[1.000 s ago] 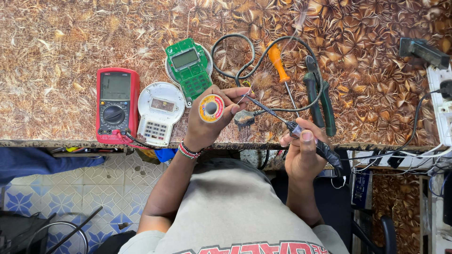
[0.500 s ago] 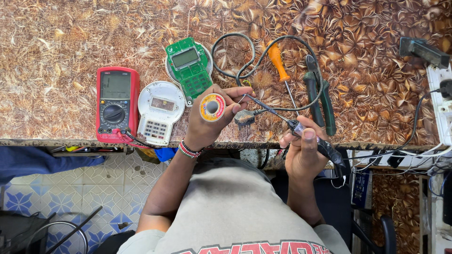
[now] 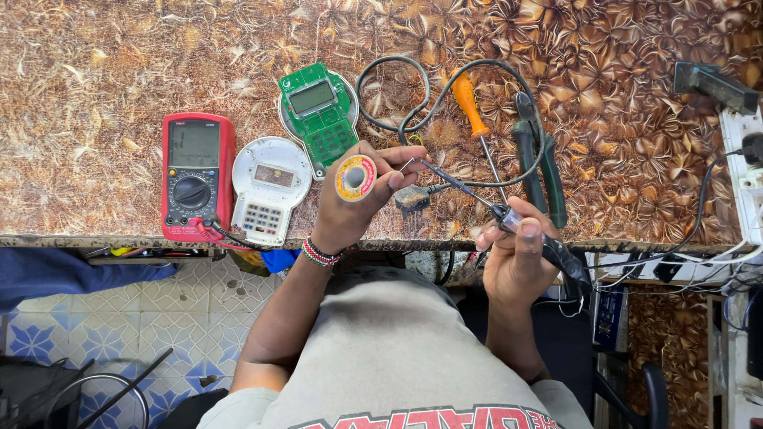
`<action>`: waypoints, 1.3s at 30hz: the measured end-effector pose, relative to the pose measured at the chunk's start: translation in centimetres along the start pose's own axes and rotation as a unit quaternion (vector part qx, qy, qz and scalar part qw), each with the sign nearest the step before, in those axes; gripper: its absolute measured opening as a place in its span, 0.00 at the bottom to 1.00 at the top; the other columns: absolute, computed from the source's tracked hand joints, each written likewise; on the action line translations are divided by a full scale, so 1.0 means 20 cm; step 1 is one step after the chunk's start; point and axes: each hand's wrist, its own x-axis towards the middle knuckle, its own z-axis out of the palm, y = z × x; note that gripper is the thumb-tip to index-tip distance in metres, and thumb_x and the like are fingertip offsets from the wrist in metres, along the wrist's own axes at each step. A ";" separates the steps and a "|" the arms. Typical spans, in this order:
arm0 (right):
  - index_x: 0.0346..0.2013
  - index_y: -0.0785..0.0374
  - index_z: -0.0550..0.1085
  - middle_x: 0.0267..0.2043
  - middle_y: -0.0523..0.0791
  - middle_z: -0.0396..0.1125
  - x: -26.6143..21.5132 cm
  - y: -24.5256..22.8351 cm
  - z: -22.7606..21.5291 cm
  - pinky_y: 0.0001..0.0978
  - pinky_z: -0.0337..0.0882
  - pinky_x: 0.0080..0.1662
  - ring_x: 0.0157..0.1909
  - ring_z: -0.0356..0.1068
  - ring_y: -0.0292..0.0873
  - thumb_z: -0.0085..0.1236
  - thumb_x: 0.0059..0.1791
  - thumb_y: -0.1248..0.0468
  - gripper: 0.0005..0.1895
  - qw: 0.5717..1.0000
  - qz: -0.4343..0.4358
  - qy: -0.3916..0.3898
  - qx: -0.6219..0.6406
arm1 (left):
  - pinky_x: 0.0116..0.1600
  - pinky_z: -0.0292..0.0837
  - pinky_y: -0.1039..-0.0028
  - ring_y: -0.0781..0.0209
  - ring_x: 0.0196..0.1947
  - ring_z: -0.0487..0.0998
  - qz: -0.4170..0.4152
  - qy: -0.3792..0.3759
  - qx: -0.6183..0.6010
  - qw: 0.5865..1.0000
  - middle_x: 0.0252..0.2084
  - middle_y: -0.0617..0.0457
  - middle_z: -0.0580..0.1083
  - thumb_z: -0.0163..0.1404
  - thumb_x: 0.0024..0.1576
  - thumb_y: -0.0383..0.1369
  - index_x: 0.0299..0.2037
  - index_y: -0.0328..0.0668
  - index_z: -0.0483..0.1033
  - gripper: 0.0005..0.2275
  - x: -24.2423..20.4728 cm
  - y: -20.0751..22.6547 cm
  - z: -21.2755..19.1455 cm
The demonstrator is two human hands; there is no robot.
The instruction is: The person uses a multimeter to test a damaged electrical cord, then strips the insulation with a knife and pliers. They wrap the exposed wires with electrical tape and secure the connection with a plastic connector.
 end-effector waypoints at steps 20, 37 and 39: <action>0.47 0.62 0.69 0.22 0.42 0.55 0.23 -0.40 -0.22 0.31 0.64 0.29 0.23 0.59 0.36 0.55 0.57 0.52 0.16 0.932 -0.202 0.218 -0.207 | 0.60 0.70 0.67 0.52 0.56 0.80 -0.068 0.014 0.477 0.876 0.55 0.39 0.78 0.52 0.60 0.33 0.37 0.41 0.69 0.06 -0.25 0.22 -0.11; 0.49 0.65 0.74 0.20 0.43 0.55 0.04 -0.63 -0.51 0.27 0.62 0.25 0.19 0.56 0.39 0.45 0.52 0.43 0.28 0.862 -0.218 0.422 -0.178 | 0.63 0.57 0.55 0.41 0.55 0.60 0.072 0.042 0.718 0.691 0.52 0.37 0.63 0.68 0.49 0.44 0.58 0.36 0.73 0.30 -0.32 -0.01 -0.25; 0.50 0.66 0.73 0.21 0.43 0.54 0.03 -0.63 -0.51 0.27 0.62 0.24 0.19 0.55 0.39 0.45 0.53 0.43 0.29 0.858 -0.222 0.417 -0.202 | 0.65 0.57 0.57 0.42 0.57 0.59 0.075 0.025 0.713 0.696 0.56 0.35 0.65 0.67 0.49 0.44 0.62 0.32 0.69 0.34 -0.32 0.03 -0.22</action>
